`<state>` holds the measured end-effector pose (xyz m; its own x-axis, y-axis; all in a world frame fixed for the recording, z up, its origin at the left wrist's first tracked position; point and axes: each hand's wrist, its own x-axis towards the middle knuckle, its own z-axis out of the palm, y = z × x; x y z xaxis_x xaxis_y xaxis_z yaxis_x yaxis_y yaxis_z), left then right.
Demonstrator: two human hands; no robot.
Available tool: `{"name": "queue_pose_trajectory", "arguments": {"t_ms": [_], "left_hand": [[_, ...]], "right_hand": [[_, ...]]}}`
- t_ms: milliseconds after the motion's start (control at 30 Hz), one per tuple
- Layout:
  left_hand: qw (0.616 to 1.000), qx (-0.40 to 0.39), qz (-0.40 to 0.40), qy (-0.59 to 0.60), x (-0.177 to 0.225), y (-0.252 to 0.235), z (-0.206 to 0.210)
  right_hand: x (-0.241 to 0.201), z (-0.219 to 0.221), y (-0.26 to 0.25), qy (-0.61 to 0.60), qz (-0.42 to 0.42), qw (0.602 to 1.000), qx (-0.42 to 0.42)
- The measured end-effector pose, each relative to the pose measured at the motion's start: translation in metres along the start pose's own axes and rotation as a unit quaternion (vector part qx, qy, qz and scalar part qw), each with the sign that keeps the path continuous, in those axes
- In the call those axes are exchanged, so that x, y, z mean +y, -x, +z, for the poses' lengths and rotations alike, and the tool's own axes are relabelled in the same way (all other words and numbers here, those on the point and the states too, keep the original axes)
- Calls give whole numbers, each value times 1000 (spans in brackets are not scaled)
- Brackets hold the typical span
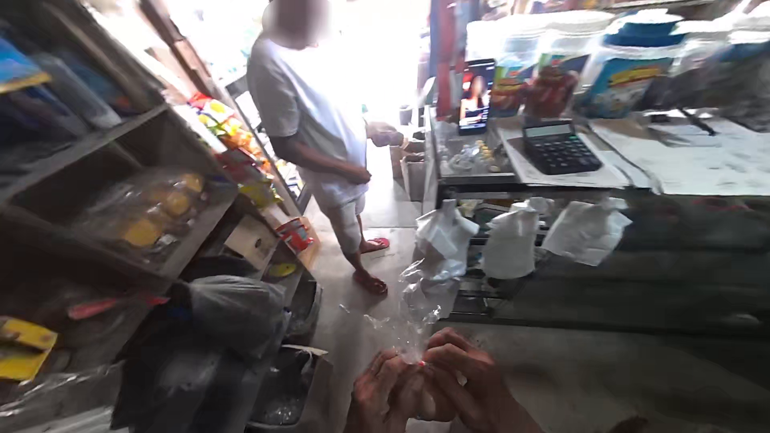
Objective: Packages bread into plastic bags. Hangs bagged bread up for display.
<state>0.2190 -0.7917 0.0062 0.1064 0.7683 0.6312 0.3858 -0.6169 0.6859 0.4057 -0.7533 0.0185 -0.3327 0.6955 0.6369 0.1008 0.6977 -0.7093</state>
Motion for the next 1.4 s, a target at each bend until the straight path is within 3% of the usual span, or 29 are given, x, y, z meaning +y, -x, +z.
{"name": "queue_pose_trajectory", "arguments": {"t_ms": [133,400,567,833,1067,1167,1267,1400], "left_hand": [[998,62,-15,-19,-32,-10,-21],[990,131,-49,19,-86,-79,-35],[988,98,-118,15,-133,-117,-38],[988,74,-134,32,-222,-171,-64],[996,55,-68,35,-302,-240,-123],[995,66,-71,22,-330,-272,-149],[998,40,-33,44,-356,-304,-153],[995,13,-26,98,-386,-338,-137]], "right_hand": [[23,31,-34,-22,14,999,-24],[82,46,-119,-121,17,992,-14],[128,52,-168,-86,40,992,-84],[191,89,-228,-47,86,990,-106],[217,131,-303,26,99,995,19],[233,134,-329,45,121,992,15],[251,144,-354,44,114,992,-17],[277,153,-387,94,119,988,17]]}}
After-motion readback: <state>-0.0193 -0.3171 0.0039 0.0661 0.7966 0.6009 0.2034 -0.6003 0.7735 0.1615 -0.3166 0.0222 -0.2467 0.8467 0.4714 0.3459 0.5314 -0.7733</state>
